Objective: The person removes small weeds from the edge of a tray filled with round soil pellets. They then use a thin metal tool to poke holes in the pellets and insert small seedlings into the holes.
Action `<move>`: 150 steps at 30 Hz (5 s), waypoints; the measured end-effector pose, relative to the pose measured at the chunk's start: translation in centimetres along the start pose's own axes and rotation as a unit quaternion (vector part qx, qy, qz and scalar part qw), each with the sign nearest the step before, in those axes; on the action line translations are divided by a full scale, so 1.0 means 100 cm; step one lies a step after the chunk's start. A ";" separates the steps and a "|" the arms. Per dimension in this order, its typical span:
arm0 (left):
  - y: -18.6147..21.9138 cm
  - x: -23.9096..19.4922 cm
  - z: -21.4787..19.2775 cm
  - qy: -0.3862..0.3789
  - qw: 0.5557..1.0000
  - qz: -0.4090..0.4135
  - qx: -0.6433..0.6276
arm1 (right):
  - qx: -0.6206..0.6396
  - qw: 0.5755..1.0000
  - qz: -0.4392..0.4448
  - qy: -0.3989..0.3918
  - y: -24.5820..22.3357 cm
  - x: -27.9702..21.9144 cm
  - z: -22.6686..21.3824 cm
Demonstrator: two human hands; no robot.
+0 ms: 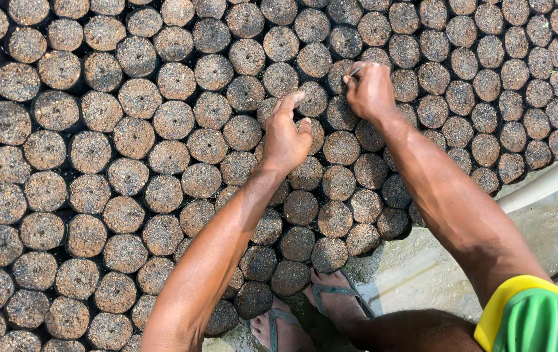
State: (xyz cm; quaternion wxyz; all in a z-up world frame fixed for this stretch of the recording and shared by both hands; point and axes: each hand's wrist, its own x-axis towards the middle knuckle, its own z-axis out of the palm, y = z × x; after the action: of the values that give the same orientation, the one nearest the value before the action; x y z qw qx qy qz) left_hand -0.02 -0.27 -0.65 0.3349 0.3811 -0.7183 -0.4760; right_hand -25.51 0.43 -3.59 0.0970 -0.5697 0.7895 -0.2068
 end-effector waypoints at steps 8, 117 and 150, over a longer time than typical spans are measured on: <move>0.006 0.007 0.003 -0.017 0.999 -0.034 -0.004 | 0.020 0.995 -0.054 0.082 -0.007 -0.007 -0.018; -0.064 -0.246 -0.221 0.451 0.861 -0.223 0.073 | 0.101 0.761 -0.593 -0.243 -0.404 -0.101 0.166; -0.060 -0.202 -0.185 0.406 0.899 -0.144 0.075 | 0.115 0.825 -0.464 -0.301 -0.337 -0.087 0.112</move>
State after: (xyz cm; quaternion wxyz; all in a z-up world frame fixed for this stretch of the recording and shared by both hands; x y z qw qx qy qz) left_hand 26.73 7.77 -2.72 0.4955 0.6645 -0.4913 -0.2675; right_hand 10.74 -2.74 0.42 0.2870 -0.8874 0.3347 -0.1348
